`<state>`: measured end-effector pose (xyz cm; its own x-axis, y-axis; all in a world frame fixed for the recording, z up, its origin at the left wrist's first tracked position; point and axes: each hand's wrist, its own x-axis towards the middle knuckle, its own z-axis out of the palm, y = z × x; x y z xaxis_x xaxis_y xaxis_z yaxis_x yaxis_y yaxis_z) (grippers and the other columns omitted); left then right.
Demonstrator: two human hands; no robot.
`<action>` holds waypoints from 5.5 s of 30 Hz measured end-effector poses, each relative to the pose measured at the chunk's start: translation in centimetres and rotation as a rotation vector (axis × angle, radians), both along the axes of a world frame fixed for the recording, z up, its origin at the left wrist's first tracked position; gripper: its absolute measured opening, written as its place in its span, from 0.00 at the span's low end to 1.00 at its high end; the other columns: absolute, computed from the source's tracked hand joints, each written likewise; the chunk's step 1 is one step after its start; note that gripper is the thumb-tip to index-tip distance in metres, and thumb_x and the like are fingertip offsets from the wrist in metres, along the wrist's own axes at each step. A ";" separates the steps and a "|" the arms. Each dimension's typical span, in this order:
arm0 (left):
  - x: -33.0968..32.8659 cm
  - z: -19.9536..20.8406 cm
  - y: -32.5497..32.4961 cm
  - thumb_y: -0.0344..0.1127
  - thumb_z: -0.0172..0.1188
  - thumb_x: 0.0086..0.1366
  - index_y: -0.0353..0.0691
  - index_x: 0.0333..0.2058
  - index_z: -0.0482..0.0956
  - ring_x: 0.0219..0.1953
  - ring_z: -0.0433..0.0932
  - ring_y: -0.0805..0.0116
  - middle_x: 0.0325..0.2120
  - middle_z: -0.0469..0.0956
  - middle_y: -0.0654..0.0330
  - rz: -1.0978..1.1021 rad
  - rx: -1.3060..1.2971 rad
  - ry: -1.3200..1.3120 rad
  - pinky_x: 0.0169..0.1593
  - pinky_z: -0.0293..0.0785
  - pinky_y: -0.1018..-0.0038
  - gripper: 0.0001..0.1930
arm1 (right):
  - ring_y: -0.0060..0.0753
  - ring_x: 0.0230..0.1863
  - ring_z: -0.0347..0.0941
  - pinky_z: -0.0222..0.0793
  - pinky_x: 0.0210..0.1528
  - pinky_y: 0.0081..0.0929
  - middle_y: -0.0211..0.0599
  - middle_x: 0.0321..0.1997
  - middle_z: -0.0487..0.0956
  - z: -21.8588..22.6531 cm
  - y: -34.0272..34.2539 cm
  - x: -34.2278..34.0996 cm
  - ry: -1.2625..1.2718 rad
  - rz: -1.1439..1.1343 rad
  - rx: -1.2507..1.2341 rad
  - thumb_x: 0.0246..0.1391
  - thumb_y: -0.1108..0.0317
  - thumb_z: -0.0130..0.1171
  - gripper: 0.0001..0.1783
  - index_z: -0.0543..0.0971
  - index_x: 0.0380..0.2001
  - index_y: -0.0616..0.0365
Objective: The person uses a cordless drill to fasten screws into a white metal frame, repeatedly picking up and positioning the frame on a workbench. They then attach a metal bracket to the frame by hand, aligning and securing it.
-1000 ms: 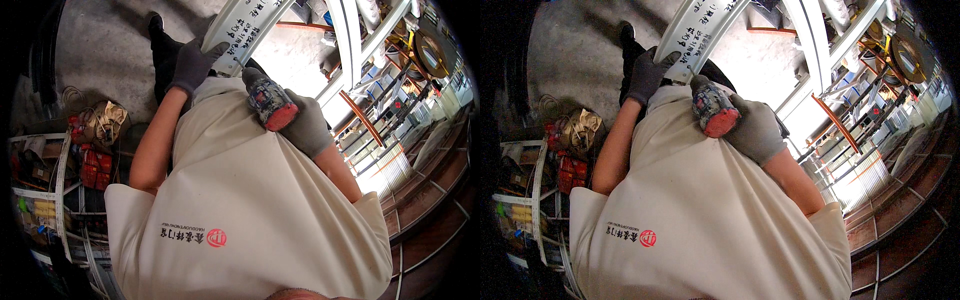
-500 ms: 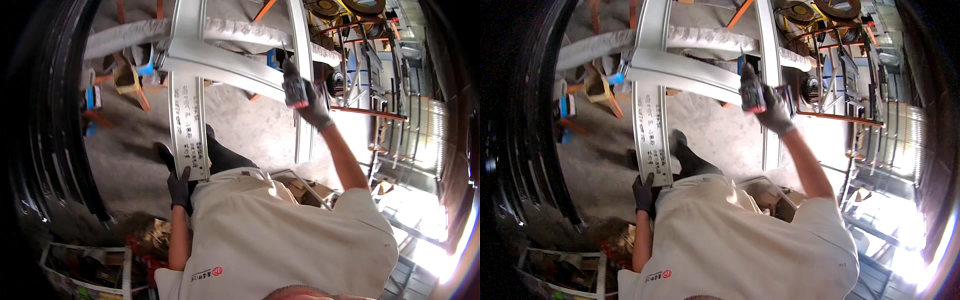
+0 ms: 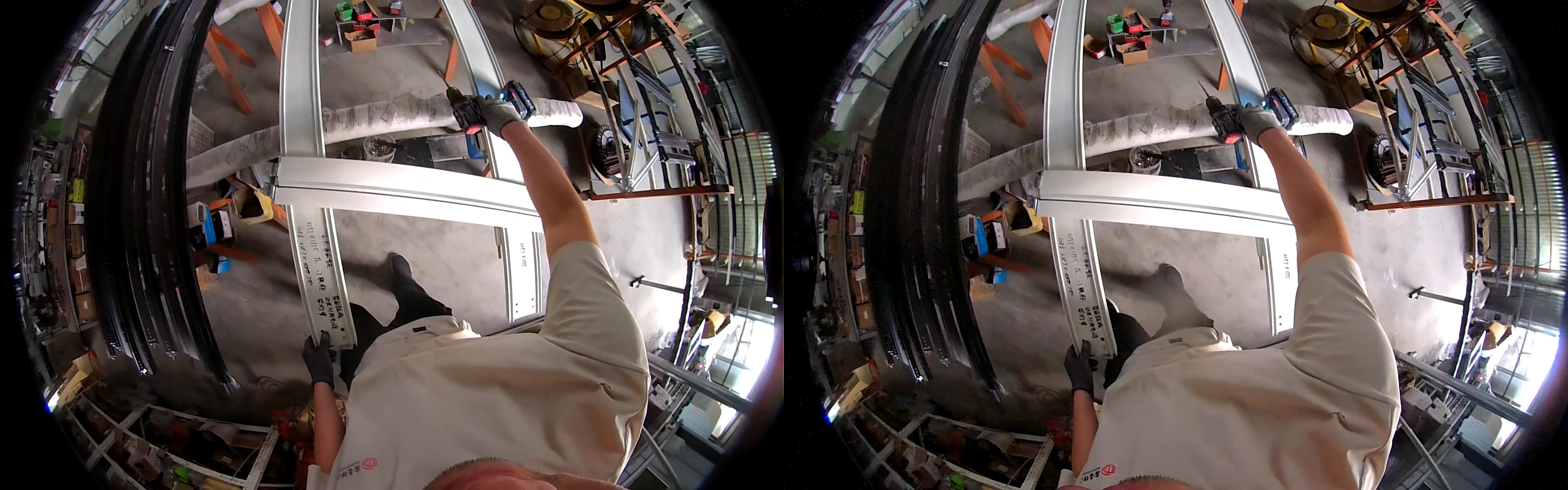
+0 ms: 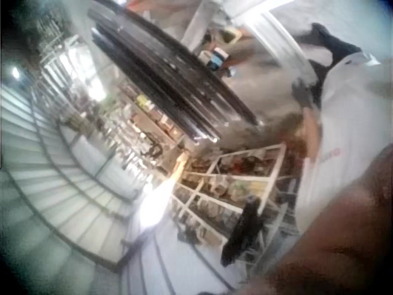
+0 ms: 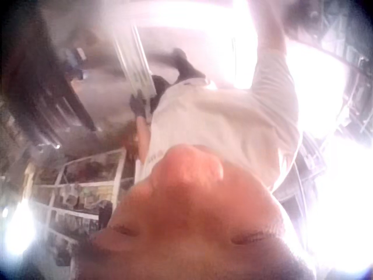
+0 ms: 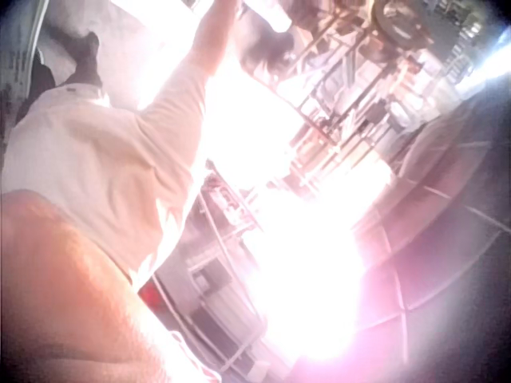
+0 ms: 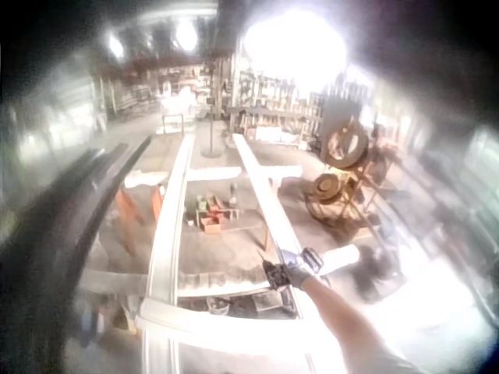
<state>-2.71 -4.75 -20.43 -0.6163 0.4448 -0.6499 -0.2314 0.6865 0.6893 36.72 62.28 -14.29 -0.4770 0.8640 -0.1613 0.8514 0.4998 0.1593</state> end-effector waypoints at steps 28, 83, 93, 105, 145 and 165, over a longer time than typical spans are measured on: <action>-3.9 -3.0 1.5 0.46 0.75 0.57 0.37 0.76 0.37 0.73 0.56 0.41 0.72 0.54 0.37 -0.683 0.218 0.353 0.74 0.54 0.57 0.61 | 0.67 0.73 0.55 0.53 0.74 0.55 0.61 0.74 0.59 4.5 -16.8 -2.2 0.155 -0.156 0.471 0.61 0.66 0.58 0.39 0.59 0.72 0.63; -1.8 4.2 21.0 0.48 0.62 0.59 0.51 0.58 0.79 0.64 0.70 0.56 0.55 0.77 0.55 -2.772 0.474 0.784 0.69 0.59 0.57 0.27 | 0.20 0.45 0.76 0.74 0.52 0.24 0.27 0.43 0.84 -14.3 -68.9 -28.5 2.188 -0.955 -0.602 0.57 0.66 0.73 0.19 0.83 0.49 0.64; -1.8 3.7 21.1 0.46 0.64 0.64 0.57 0.61 0.78 0.70 0.64 0.54 0.63 0.71 0.51 -2.783 0.301 0.708 0.74 0.52 0.55 0.25 | 0.21 0.45 0.77 0.74 0.52 0.25 0.31 0.43 0.85 -14.7 -68.8 -29.2 2.156 -0.997 -0.565 0.57 0.66 0.73 0.18 0.83 0.48 0.65; 0.2 7.3 20.8 0.52 0.64 0.63 0.53 0.60 0.79 0.68 0.66 0.54 0.62 0.73 0.52 -2.806 0.140 0.703 0.73 0.53 0.55 0.27 | 0.20 0.45 0.76 0.72 0.53 0.23 0.28 0.43 0.83 -14.8 -68.6 -28.1 2.127 -0.911 -0.676 0.59 0.68 0.71 0.16 0.82 0.48 0.63; -1.9 8.5 10.6 0.26 0.57 0.63 0.33 0.55 0.79 0.50 0.78 0.53 0.47 0.77 0.49 -1.899 0.782 0.562 0.57 0.73 0.59 0.20 | 0.35 0.28 0.79 0.77 0.26 0.33 0.36 0.34 0.80 -13.1 -102.8 19.2 1.989 -2.071 1.071 0.62 0.46 0.64 0.25 0.79 0.43 0.59; 3.2 7.4 9.1 0.25 0.61 0.58 0.37 0.50 0.80 0.51 0.76 0.49 0.43 0.81 0.52 -1.540 0.927 0.498 0.59 0.69 0.57 0.19 | 0.51 0.50 0.83 0.75 0.53 0.42 0.48 0.51 0.85 -17.5 -90.9 -5.7 0.891 -1.370 -0.722 0.58 0.57 0.61 0.18 0.86 0.47 0.54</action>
<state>0.47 4.38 -12.98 0.5877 0.7875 0.1854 0.4646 -0.5161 0.7196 30.99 -28.64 -31.81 0.3038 0.5611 -0.7700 0.3764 -0.8131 -0.4441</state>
